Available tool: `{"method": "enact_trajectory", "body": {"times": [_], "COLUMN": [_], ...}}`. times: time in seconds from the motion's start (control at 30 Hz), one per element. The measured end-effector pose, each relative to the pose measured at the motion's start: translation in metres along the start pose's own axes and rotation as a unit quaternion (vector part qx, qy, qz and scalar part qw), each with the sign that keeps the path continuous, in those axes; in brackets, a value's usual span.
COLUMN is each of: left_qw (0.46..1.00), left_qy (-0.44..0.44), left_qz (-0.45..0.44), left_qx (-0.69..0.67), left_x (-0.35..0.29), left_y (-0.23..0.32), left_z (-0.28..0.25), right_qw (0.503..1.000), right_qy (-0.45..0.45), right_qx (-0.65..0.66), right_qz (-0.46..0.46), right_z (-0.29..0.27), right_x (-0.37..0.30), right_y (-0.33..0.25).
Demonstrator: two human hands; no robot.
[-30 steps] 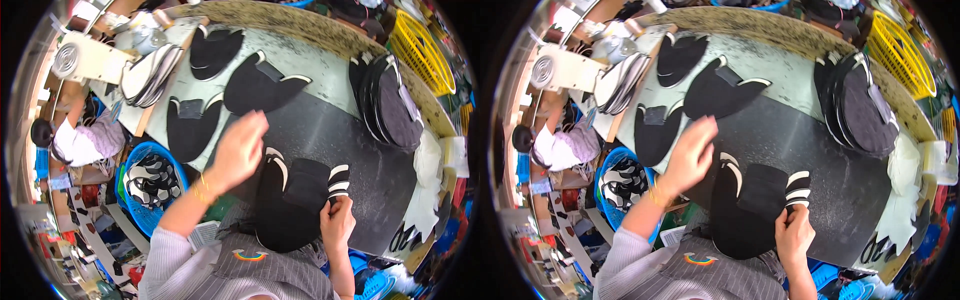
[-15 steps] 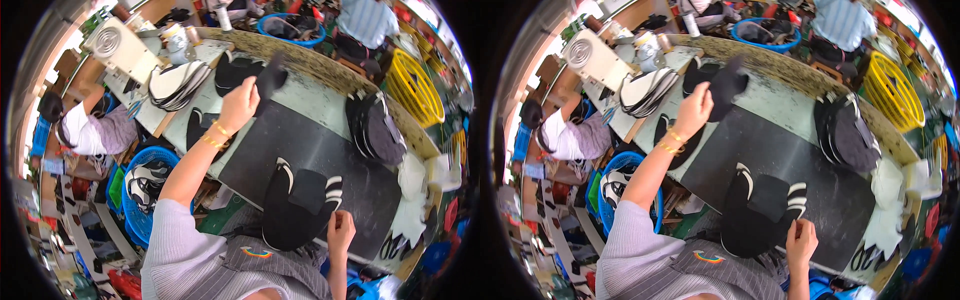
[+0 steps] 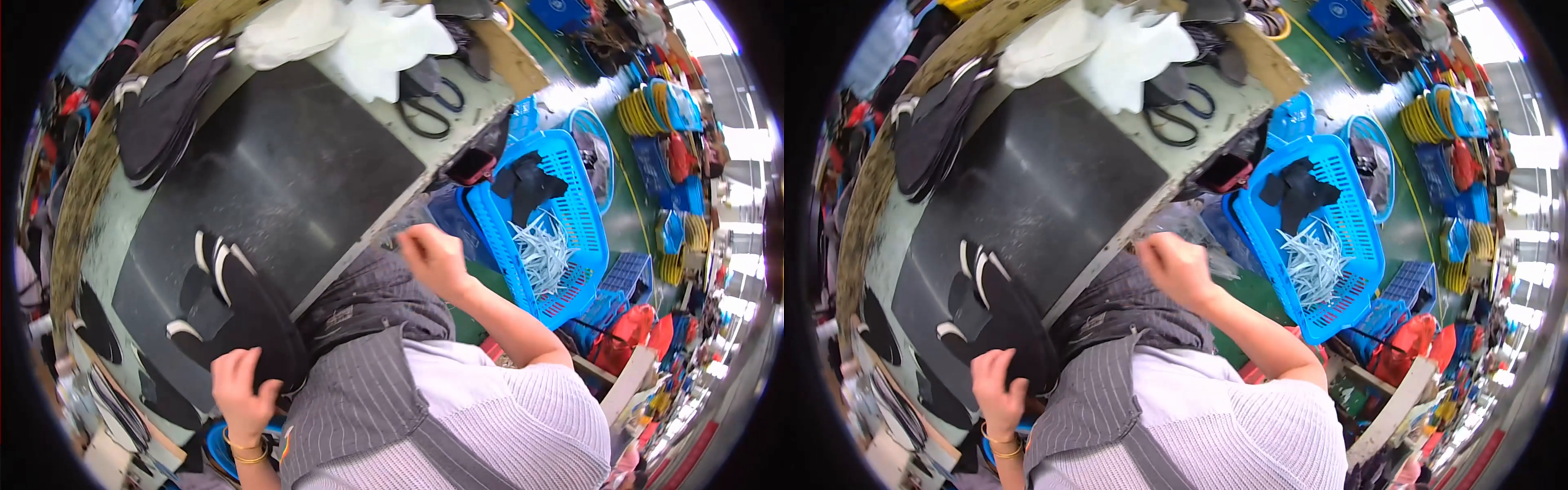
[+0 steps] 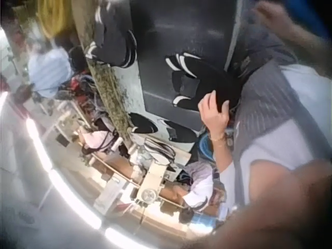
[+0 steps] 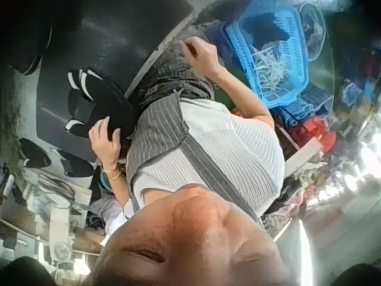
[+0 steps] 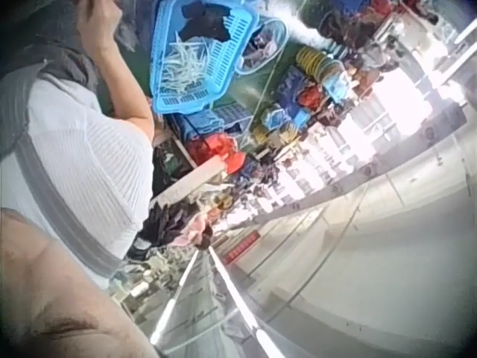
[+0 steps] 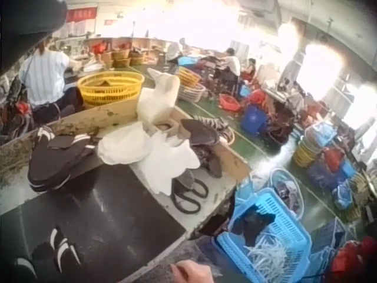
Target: The worker is manually assembling, inspecting, and marking various components of shoe uppers at a factory workstation.
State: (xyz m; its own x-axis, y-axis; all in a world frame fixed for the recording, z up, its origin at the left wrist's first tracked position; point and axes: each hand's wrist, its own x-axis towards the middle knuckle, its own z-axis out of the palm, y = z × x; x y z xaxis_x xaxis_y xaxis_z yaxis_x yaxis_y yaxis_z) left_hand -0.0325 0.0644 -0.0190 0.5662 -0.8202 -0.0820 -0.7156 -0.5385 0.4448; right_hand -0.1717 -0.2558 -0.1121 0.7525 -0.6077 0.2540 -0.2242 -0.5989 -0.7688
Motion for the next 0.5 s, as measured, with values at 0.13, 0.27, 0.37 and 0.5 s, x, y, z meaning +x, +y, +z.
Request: {"method": "enact_trajectory", "body": {"times": [0.13, 0.27, 0.37, 0.5], "left_qw": [0.980, 0.970, 0.958, 0.952], "left_qy": [0.155, 0.145, 0.157, 0.162], "left_qz": [-0.091, -0.153, -0.215, -0.246], "left_qx": [0.088, 0.122, 0.105, 0.087], "left_x": [-0.025, -0.055, -0.055, -0.055], "left_y": [-0.004, -0.007, -0.003, 0.001], "left_z": [0.028, 0.061, 0.073, 0.072], "right_qw": [0.932, 0.869, 0.858, 0.770], "right_qy": [0.275, 0.216, 0.109, 0.101], "right_qx": [-0.110, -0.251, -0.298, -0.364], "right_qz": [0.208, 0.368, 0.405, 0.514], "right_z": [-0.065, -0.125, -0.123, -0.100], "right_x": [-0.026, -0.054, -0.053, -0.028], "right_y": [0.134, 0.286, 0.368, 0.403]}}
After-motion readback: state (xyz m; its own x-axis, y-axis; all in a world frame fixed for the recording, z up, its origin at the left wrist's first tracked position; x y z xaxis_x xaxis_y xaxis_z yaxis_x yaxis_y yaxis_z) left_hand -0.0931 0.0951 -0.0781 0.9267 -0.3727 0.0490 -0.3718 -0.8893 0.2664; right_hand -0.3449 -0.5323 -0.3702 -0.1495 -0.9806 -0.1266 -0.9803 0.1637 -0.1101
